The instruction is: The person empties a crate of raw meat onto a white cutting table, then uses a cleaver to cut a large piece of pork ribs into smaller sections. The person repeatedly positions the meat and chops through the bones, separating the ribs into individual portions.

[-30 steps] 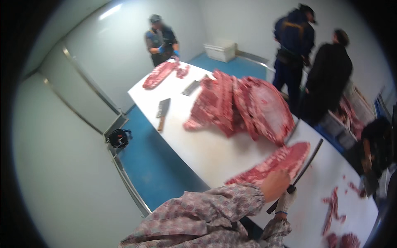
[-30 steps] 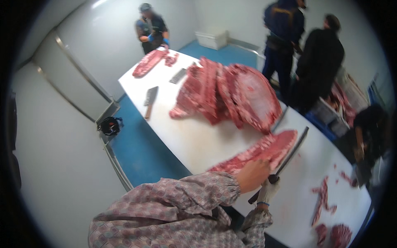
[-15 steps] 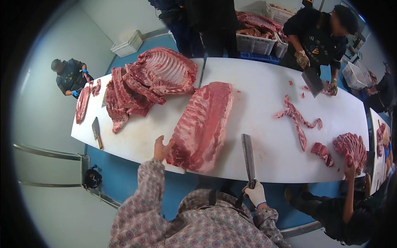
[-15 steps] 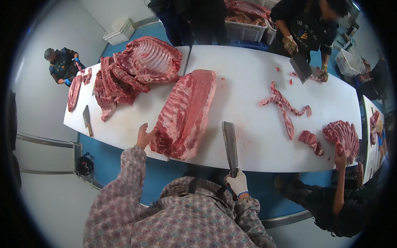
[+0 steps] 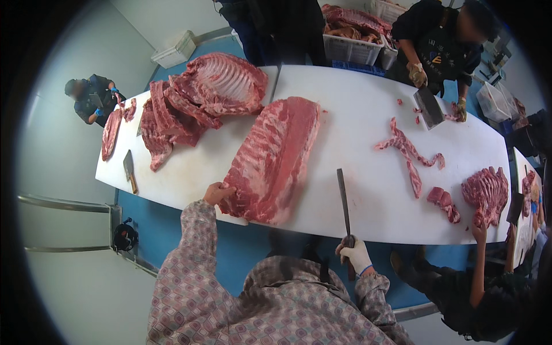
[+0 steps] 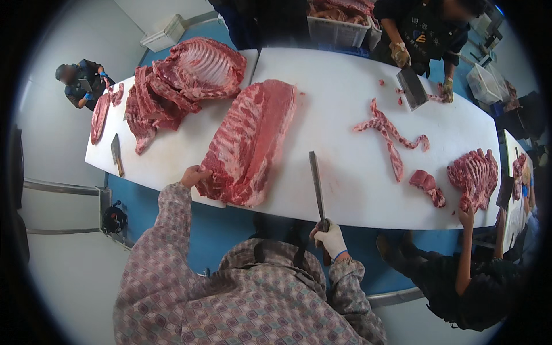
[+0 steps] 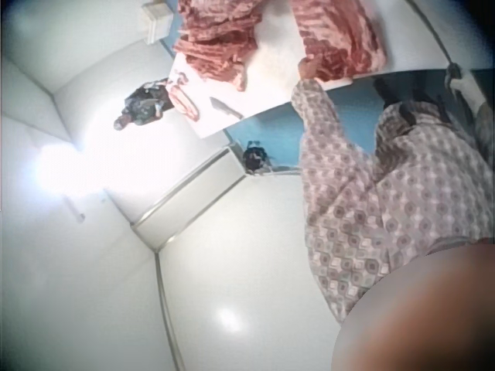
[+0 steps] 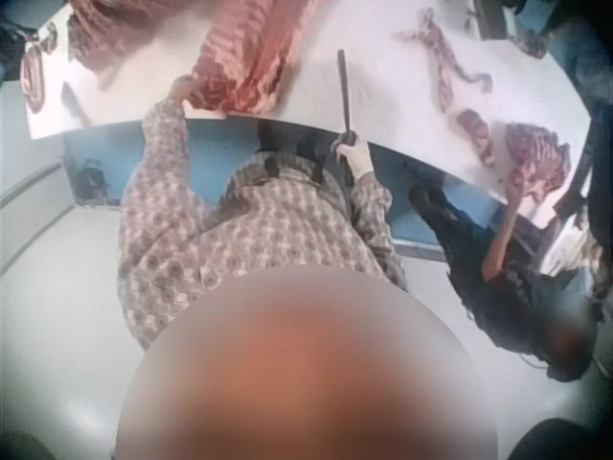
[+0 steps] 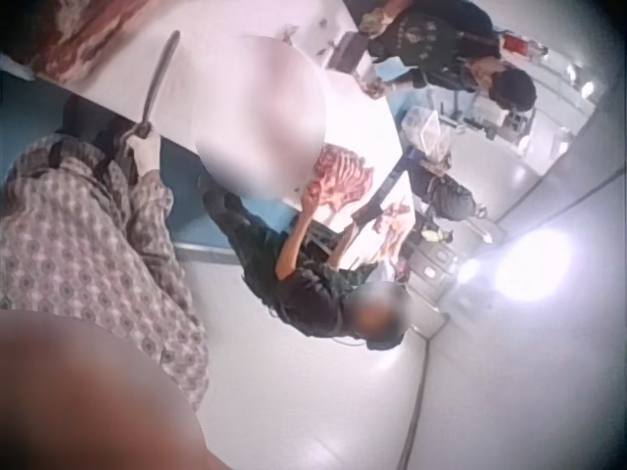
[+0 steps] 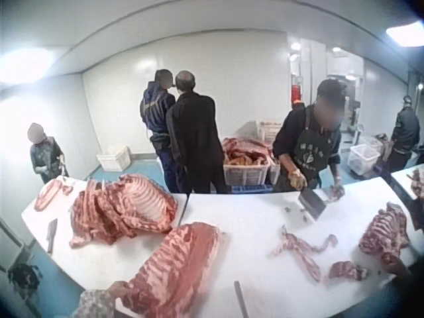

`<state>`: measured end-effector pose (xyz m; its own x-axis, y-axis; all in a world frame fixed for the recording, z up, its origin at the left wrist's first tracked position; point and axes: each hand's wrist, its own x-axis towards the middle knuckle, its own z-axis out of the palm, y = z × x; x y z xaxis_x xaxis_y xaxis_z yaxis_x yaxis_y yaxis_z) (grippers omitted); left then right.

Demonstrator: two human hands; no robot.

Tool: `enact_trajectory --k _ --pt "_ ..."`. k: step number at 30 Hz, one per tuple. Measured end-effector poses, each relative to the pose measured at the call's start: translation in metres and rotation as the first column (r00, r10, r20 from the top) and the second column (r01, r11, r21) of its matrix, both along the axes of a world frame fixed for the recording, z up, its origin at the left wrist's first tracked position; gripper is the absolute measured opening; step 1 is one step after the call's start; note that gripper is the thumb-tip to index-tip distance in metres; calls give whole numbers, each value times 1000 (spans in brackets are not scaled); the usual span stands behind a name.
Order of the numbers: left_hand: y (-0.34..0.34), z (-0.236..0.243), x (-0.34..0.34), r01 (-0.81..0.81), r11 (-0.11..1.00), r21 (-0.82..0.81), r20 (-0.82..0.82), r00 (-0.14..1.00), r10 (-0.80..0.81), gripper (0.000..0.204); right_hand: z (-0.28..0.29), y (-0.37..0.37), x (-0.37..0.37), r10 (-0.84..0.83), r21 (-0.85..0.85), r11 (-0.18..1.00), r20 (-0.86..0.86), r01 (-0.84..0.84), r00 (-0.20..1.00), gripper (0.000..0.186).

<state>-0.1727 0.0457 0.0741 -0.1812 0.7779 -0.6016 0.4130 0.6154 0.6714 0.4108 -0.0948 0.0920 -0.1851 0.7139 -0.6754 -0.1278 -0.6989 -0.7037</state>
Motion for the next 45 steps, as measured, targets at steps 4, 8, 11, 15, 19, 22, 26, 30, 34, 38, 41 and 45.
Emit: enact_trajectory --k 4,8,11,15,19,22,26,30,34,38,41,45 --pt "-24 12 4 -134 987 89 279 955 104 38 2 1 1 -41 -26 999 -15 41 999 21" --pt "-50 12 29 -258 957 128 464 869 172 29 3 9 -16 -64 -37 996 245 76 967 20" --pt "-69 3 60 -381 916 127 515 814 268 28 6 15 -41 -90 -11 994 513 112 854 29" --pt "-90 -17 104 -524 834 175 622 715 319 27 24 20 -82 -120 11 990 566 139 816 30" --pt "-86 -40 132 -553 791 261 596 737 319 29 62 27 -129 -169 49 985 507 167 845 29" --pt "-75 -51 138 -598 736 317 599 728 334 33 95 31 -165 -229 167 971 417 173 880 30" --pt "-71 -55 134 -543 733 411 577 777 252 34 115 15 -204 -343 304 920 324 246 882 35" --pt "-77 -56 126 -488 788 376 580 787 210 35 81 -28 -228 -421 313 892 314 326 851 38" --pt "-82 -60 110 -295 869 397 316 933 172 36 28 -77 -239 -288 73 956 413 283 864 30" --pt "-87 -56 94 -202 884 422 285 955 82 29 20 -103 -239 -197 112 980 657 164 728 24" --pt "-85 -50 87 -110 921 374 235 972 21 30 39 -103 -237 -223 73 973 547 219 807 24" --pt "-79 -45 81 56 901 431 -42 998 -42 36 53 -97 -242 -346 146 937 500 316 794 24"
